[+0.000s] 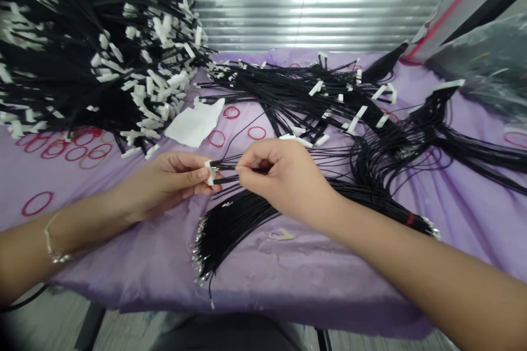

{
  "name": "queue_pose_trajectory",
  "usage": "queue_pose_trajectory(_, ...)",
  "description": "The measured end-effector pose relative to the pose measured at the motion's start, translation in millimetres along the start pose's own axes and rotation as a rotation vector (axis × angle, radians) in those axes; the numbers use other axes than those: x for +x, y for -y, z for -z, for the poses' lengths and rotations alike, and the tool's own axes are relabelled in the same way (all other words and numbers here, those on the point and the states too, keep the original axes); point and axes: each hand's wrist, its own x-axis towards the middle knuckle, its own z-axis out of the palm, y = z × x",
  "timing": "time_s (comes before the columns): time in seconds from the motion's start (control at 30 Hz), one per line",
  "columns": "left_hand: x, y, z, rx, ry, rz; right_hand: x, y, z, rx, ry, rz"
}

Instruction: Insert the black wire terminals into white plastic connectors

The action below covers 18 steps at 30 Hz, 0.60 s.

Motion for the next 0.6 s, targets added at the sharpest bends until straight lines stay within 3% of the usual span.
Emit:
queue_pose_trajectory(0.37, 2.5, 1.4, 2.5, 0.047, -0.072, 0.052, 0.8, -1.5, -1.7, 0.070, 0.011, -0.081)
queue_pose_trajectory(0.6, 1.3, 3.6, 5.1, 0.067, -0.050, 0.045, 0.3, -0.6, -2.0, 0.065, 0.017, -0.015)
